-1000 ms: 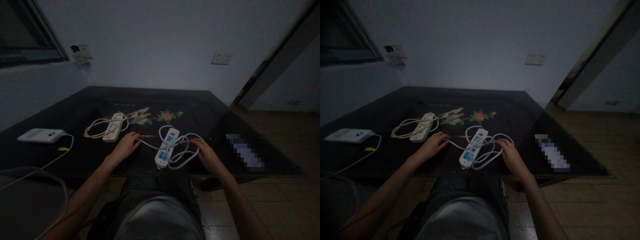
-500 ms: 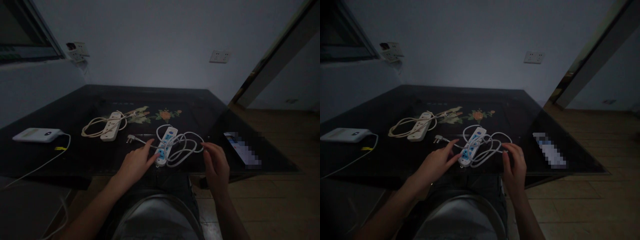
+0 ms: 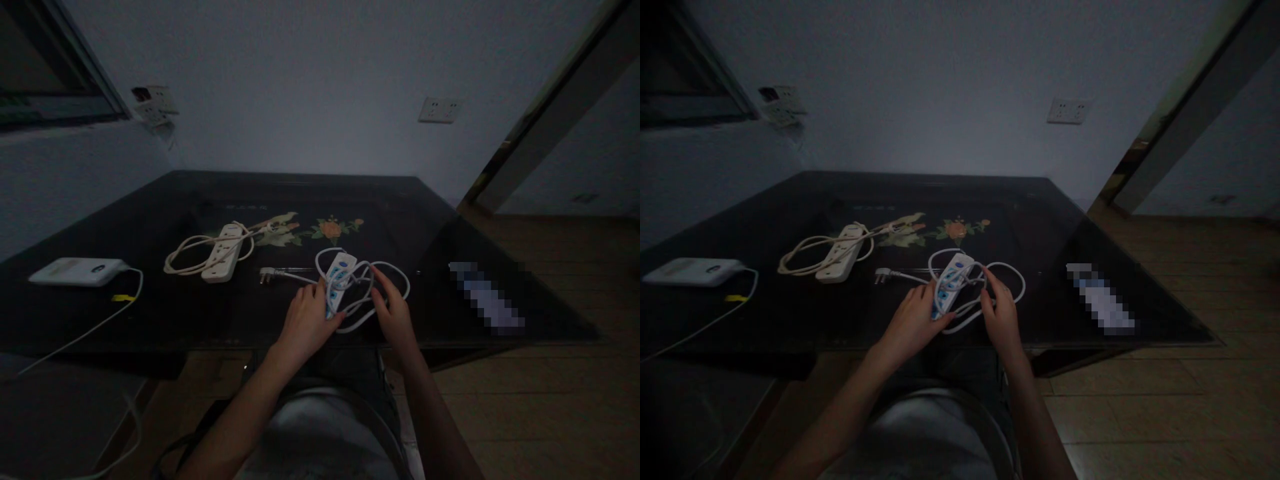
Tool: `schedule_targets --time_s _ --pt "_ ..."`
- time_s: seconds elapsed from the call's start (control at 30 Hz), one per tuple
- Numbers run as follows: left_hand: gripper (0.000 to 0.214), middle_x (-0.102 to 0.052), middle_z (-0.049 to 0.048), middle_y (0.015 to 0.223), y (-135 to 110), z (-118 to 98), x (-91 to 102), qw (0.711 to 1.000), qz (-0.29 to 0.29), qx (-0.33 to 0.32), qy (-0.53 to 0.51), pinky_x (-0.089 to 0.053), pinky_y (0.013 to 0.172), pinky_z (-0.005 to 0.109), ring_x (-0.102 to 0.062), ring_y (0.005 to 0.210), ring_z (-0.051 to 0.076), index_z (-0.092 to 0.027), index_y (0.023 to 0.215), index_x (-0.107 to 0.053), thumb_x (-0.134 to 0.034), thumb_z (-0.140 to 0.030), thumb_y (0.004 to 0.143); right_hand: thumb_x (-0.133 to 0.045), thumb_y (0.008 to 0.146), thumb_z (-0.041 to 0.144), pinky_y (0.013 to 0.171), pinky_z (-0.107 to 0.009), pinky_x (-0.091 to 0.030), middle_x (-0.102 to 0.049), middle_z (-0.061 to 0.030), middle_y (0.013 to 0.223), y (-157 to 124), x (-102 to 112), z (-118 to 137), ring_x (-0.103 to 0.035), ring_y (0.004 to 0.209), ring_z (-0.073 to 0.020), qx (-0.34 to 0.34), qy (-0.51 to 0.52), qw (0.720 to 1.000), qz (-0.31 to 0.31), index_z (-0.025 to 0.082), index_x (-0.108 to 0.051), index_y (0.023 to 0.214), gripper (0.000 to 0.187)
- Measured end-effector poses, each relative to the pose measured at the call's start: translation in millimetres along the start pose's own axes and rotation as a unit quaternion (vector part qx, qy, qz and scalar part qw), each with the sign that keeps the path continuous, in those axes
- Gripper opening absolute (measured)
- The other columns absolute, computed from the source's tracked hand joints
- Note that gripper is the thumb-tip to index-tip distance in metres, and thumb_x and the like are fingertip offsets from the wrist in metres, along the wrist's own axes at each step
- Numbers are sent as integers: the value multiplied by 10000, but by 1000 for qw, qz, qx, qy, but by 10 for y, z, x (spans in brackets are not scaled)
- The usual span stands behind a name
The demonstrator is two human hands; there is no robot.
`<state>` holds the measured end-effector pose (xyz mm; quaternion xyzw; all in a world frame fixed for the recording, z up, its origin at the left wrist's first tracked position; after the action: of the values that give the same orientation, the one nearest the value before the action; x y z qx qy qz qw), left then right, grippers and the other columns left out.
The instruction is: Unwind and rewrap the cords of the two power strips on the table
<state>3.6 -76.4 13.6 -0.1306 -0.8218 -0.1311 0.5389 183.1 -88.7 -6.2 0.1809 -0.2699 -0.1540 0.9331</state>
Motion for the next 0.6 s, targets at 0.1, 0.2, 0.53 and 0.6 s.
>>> schedule_targets --time_s 0.1,0.2,0.53,0.6 --pt "671 -546 155 1206 58 -29 -22 1000 16 -3 -24 -406 952 383 -517 1132 290 -165 1397 -346 -599 -346 802 -506 844 234 1069 -452 -369 -501 -99 1391 -35 -25 -36 -471 1275 -238 1 0 1000 21 221 -425 1376 538" --pt "715 -524 134 1210 90 -77 -35 998 36 -4 -43 -424 929 391 -533 1135 295 -241 1433 -284 -598 -277 792 -554 802 209 1066 -453 -377 -488 -106 1398 -48 -59 -62 -477 1271 -244 0 -7 999 34 220 -375 1394 619" --pt "851 -469 104 1244 77 -62 -31 993 28 -5 -114 -454 913 324 -565 1117 259 -287 1461 -267 -688 -280 722 -549 805 233 968 -447 -450 -609 -138 1200 -61 -5 -113 -578 1126 -249 -31 18 999 -6 197 -445 1255 463" --pt "898 -505 115 1227 96 2 -37 989 41 -5 -141 -451 918 332 -563 1127 262 -267 1473 -250 -709 -295 701 -551 813 247 943 -439 -462 -624 -127 1160 -69 16 -106 -593 1090 -241 -31 30 999 -15 203 -457 1226 426"
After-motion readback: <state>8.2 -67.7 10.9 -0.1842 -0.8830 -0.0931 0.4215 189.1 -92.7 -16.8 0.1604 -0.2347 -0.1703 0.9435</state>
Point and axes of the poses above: each hand's wrist, its own y-axis towards the middle knuckle, its own x-axis out of the back of the hand, z = x × y, the point moved 6 cm from there along y, towards the middle knuckle
